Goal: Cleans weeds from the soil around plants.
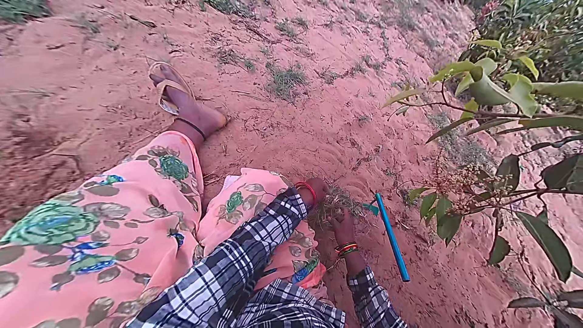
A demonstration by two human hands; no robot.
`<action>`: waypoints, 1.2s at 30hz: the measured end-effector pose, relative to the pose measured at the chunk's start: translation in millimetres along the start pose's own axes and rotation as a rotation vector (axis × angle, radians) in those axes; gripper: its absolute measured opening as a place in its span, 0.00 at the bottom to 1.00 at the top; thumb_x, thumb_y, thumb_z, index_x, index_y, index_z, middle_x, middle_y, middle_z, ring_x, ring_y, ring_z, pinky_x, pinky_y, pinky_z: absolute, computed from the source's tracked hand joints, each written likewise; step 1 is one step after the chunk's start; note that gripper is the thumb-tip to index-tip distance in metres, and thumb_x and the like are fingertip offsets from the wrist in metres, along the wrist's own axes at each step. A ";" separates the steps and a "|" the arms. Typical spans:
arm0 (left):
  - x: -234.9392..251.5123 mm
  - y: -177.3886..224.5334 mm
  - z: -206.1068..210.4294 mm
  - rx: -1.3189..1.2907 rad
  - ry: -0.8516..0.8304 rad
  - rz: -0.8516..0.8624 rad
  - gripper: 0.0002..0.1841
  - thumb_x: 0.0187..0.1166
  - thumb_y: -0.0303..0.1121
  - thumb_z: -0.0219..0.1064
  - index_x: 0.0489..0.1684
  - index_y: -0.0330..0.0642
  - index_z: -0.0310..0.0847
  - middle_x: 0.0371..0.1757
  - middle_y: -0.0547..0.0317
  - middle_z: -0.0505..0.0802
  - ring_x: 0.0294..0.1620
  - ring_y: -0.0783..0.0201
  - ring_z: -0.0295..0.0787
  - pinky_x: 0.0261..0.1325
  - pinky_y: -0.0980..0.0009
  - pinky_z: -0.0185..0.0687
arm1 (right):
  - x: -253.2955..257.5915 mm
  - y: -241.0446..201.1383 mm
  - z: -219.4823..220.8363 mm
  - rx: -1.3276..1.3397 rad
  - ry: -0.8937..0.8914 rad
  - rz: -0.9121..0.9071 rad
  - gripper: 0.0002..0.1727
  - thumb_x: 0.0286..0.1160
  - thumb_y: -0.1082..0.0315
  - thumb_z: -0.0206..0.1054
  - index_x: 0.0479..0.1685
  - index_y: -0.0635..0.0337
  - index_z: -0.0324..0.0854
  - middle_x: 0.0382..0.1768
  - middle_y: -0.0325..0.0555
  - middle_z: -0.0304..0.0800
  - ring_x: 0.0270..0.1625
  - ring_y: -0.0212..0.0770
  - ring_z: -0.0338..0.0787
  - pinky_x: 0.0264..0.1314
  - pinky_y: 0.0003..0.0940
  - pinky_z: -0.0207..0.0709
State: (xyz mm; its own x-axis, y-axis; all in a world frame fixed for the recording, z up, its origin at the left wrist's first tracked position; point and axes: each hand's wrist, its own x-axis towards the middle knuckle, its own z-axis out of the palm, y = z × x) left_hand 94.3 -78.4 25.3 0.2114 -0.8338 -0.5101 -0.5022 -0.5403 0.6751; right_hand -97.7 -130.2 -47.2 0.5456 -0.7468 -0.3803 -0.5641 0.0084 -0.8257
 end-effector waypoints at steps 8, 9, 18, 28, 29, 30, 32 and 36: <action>-11.6 3.1 -11.4 -0.206 0.218 -0.047 0.17 0.85 0.24 0.60 0.67 0.42 0.88 0.58 0.41 0.94 0.64 0.43 0.89 0.72 0.43 0.76 | -38.6 106.3 -71.6 -1.089 -0.655 0.350 0.22 0.86 0.69 0.60 0.77 0.65 0.77 0.69 0.69 0.85 0.74 0.68 0.84 0.77 0.68 0.72; -10.9 2.3 -9.9 -0.211 0.239 -0.036 0.17 0.86 0.24 0.59 0.67 0.42 0.88 0.58 0.41 0.94 0.63 0.43 0.90 0.72 0.43 0.77 | -38.5 115.3 -82.4 -1.106 -0.677 0.363 0.21 0.88 0.67 0.58 0.75 0.66 0.78 0.71 0.69 0.84 0.76 0.67 0.82 0.79 0.67 0.70; -5.1 -1.7 -0.4 -0.011 0.066 0.022 0.20 0.91 0.33 0.56 0.76 0.38 0.80 0.71 0.39 0.88 0.76 0.41 0.83 0.80 0.41 0.70 | 67.4 96.8 -118.0 -1.023 0.137 0.344 0.36 0.79 0.73 0.66 0.90 0.58 0.63 0.92 0.65 0.55 0.75 0.65 0.83 0.72 0.57 0.82; 0.9 -6.4 0.3 -0.024 -0.018 0.071 0.24 0.92 0.38 0.55 0.83 0.39 0.74 0.75 0.41 0.86 0.78 0.43 0.81 0.82 0.42 0.68 | -39.9 116.6 -78.3 -1.092 -0.497 0.381 0.23 0.87 0.69 0.59 0.77 0.72 0.74 0.68 0.72 0.85 0.72 0.69 0.85 0.76 0.65 0.75; 1.7 -6.1 2.4 -0.011 -0.040 0.074 0.24 0.92 0.38 0.55 0.82 0.38 0.74 0.75 0.40 0.86 0.78 0.43 0.81 0.82 0.41 0.68 | -60.1 121.8 -66.1 -1.105 -0.626 0.359 0.23 0.87 0.68 0.59 0.77 0.71 0.74 0.69 0.71 0.85 0.72 0.69 0.85 0.75 0.67 0.75; 1.6 -5.0 3.6 0.005 -0.064 0.069 0.24 0.92 0.38 0.55 0.83 0.37 0.73 0.75 0.40 0.86 0.79 0.42 0.80 0.83 0.41 0.67 | -76.3 124.3 -55.0 -1.097 -0.715 0.319 0.23 0.88 0.67 0.59 0.77 0.70 0.74 0.69 0.71 0.84 0.73 0.69 0.84 0.75 0.67 0.75; 1.8 -4.3 4.3 0.045 -0.089 0.064 0.24 0.93 0.40 0.55 0.82 0.37 0.74 0.75 0.40 0.86 0.78 0.42 0.80 0.83 0.41 0.66 | -86.2 124.0 -38.0 -1.027 -0.745 0.228 0.22 0.90 0.62 0.57 0.74 0.67 0.76 0.69 0.68 0.85 0.73 0.65 0.85 0.76 0.64 0.75; -2.9 -4.9 4.0 0.042 -0.085 0.066 0.24 0.93 0.39 0.54 0.83 0.36 0.73 0.76 0.39 0.85 0.79 0.43 0.80 0.84 0.43 0.66 | -54.5 77.8 -5.8 -0.865 -0.421 0.071 0.32 0.86 0.62 0.62 0.89 0.59 0.64 0.71 0.62 0.85 0.72 0.61 0.87 0.76 0.61 0.77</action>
State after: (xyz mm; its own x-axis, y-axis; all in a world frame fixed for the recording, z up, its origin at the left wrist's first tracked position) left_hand 92.8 -72.9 21.4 0.1054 -0.8536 -0.5101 -0.5475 -0.4781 0.6868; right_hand -174.9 -92.7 -88.3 0.5756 -0.4623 -0.6745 -0.7739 -0.5743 -0.2668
